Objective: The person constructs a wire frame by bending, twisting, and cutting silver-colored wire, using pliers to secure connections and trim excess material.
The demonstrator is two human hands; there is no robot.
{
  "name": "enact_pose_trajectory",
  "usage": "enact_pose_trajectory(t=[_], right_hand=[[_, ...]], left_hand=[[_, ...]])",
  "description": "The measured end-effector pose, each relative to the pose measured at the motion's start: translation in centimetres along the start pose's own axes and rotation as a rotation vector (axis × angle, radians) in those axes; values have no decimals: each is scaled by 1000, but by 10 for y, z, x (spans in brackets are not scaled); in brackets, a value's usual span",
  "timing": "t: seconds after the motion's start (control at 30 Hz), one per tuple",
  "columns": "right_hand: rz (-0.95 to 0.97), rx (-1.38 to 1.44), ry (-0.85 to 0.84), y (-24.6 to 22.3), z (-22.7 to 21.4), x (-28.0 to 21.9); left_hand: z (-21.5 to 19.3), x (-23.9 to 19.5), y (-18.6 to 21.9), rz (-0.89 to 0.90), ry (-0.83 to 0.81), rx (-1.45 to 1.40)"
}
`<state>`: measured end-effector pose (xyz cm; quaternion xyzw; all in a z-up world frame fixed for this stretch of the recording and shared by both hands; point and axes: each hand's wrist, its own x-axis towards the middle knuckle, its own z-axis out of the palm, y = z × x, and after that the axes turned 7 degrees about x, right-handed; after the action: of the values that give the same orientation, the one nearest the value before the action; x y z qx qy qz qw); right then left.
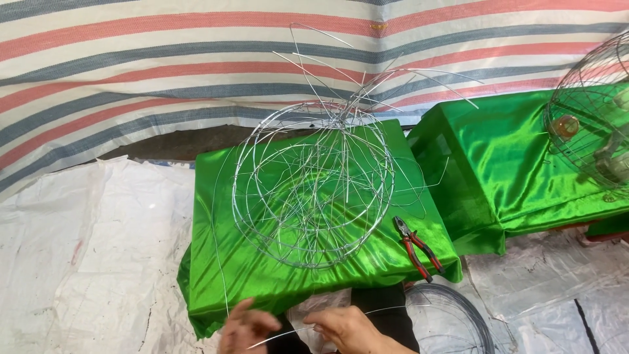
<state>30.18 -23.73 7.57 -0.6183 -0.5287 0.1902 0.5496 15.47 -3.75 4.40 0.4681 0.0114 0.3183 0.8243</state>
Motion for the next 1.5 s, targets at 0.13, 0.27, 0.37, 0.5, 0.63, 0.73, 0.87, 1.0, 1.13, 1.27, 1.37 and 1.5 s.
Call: enact_pose_trajectory(t=[0.13,0.27,0.37,0.5,0.63,0.73,0.87,1.0,1.13,1.27,1.37,1.5], right_hand=[[28,-16,-55,-24,-11,5],[31,-224,-262,-16,-13,-4],[111,-323,-352,-6,-29,-22],[337,-238,-444,0,-47,-45],[412,-137,-496,-44,-57,-23],[287,-108,-466,-6,-39,-46],[317,-105,-260,68,7,-75],[372,-259,-226,106,51,-61],[287,-327,-169,125,80,-39],[224,-290,-184,120,86,-24],[167,-240,-207,110,80,-21],[209,-191,-260,95,75,-16]], left_hand=[[-50,3,19,-514,317,-251],[-37,-2,23,78,281,-252],[-75,8,50,198,153,-370],[-139,-15,68,166,345,-142],[-132,6,69,-35,589,-145],[-98,50,78,-226,915,-178],[-42,122,80,-519,1041,127],[-59,156,37,-661,767,796],[-117,166,7,-546,773,864],[-78,163,51,-508,946,785],[-69,144,70,-497,1006,735],[-52,148,87,-542,897,863]])
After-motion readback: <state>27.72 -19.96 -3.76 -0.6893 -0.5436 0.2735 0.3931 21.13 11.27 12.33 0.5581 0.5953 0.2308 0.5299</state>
